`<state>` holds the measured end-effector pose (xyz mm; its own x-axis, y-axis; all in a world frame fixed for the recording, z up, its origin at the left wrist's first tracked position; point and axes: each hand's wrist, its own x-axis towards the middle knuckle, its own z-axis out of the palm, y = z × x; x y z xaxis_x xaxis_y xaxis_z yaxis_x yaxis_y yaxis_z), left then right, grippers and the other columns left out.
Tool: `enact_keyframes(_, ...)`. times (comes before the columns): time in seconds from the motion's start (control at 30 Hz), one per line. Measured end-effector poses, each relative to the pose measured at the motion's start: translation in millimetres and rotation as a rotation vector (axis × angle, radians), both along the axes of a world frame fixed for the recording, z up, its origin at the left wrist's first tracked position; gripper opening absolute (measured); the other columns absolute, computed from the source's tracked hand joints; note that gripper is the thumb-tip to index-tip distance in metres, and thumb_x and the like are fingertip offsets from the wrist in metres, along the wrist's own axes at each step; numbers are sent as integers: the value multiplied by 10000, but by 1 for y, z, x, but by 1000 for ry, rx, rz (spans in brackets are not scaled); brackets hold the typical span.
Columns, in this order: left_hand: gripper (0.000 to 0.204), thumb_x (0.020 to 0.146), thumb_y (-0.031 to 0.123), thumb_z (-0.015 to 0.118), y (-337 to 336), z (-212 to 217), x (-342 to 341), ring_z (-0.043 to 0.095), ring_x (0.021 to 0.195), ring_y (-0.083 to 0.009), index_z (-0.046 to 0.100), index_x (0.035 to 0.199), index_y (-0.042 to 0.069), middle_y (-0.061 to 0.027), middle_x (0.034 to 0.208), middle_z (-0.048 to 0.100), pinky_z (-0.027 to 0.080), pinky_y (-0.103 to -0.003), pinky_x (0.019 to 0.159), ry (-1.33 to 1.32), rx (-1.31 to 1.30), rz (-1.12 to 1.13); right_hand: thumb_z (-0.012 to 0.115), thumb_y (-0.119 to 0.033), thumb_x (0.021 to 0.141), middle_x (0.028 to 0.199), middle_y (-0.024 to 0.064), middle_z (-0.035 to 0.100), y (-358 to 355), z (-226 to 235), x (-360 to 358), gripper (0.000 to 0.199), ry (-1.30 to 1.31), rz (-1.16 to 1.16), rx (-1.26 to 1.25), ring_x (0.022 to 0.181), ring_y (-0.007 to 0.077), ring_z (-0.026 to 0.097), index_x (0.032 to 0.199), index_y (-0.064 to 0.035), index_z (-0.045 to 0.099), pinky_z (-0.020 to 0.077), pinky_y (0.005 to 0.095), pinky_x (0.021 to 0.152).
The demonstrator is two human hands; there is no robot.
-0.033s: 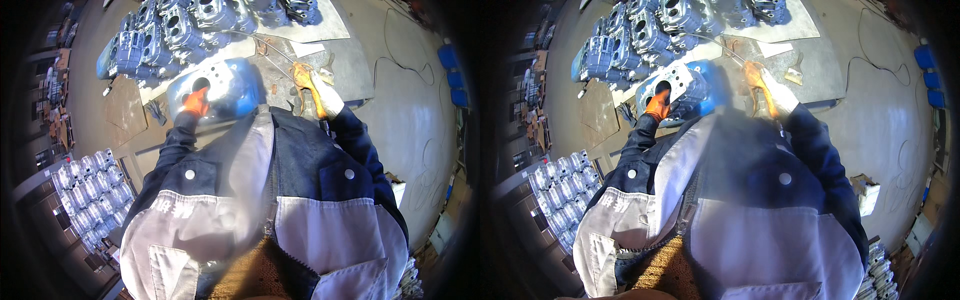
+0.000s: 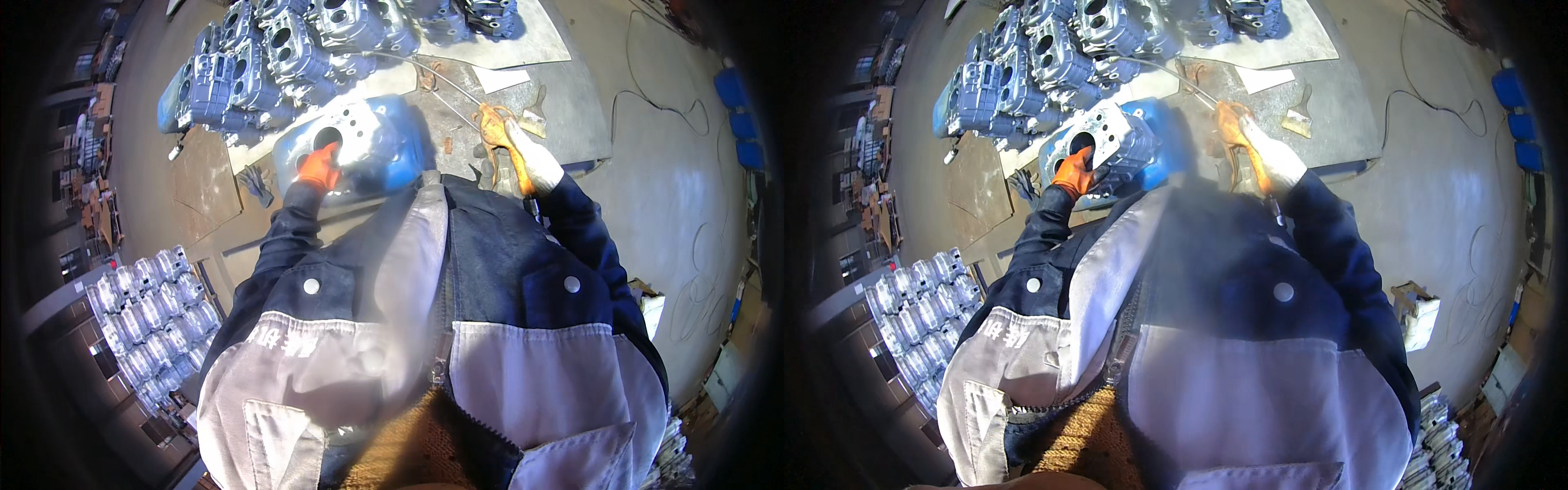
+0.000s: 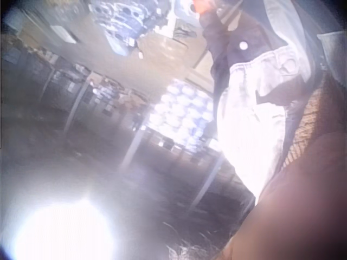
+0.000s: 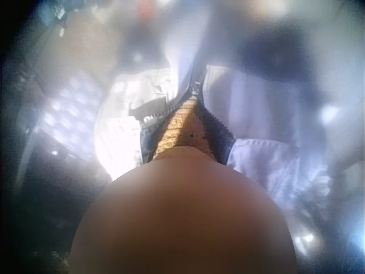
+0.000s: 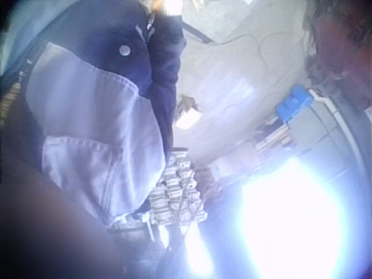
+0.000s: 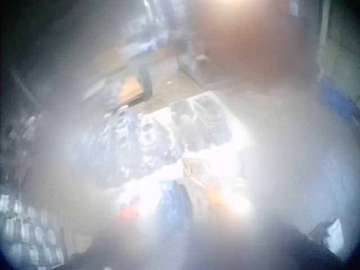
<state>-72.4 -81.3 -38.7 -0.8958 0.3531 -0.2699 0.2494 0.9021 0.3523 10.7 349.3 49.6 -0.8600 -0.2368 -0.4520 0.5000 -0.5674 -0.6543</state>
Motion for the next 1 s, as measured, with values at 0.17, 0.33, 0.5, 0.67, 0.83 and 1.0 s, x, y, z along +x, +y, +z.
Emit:
enact_keyframes(0.17,565,806,395,652,9,69,-51,598,987,-395,522,1247,66,-232,1085,619,464,-395,868,-18,-69,25,461,-296,978,1240,132,537,9,-12,21,464,-177,46,-336,1085,214,550,1329,4,422,458,348,924)
enact_keyframes(0.33,407,797,329,650,54,126,-76,607,962,-396,608,1070,29,-242,1026,630,464,-409,830,-139,-358,-127,465,-383,964,1155,181,581,18,-36,32,522,-72,19,-368,982,266,617,1299,16,440,515,401,866)
enact_keyframes(0.5,292,771,187,619,120,90,-27,631,996,-357,675,1032,69,-168,1066,655,522,-465,766,-178,-835,-355,400,-372,996,1348,77,489,11,-37,-7,519,178,66,-147,1228,139,462,1374,-16,395,378,264,1002)
enact_keyframes(0.67,274,876,247,496,167,33,19,496,1184,-338,694,1034,145,-79,1113,638,308,-534,992,-301,-931,-216,328,-686,881,981,141,664,-25,-1,-59,770,326,484,610,841,262,618,1042,-3,645,462,362,775)
enact_keyframes(0.83,289,876,300,501,166,7,19,594,1056,-307,676,1072,179,-35,1095,645,437,-526,827,-218,-831,-136,321,-582,939,873,160,634,-9,61,-10,652,684,807,764,781,282,589,967,-21,651,458,357,731)
enact_keyframes(1.0,258,789,161,591,141,24,12,642,969,-343,681,1024,103,-164,1077,649,528,-452,757,-160,-878,-146,351,-475,985,929,72,631,53,54,35,531,442,504,322,760,145,603,1120,-18,586,506,271,678)
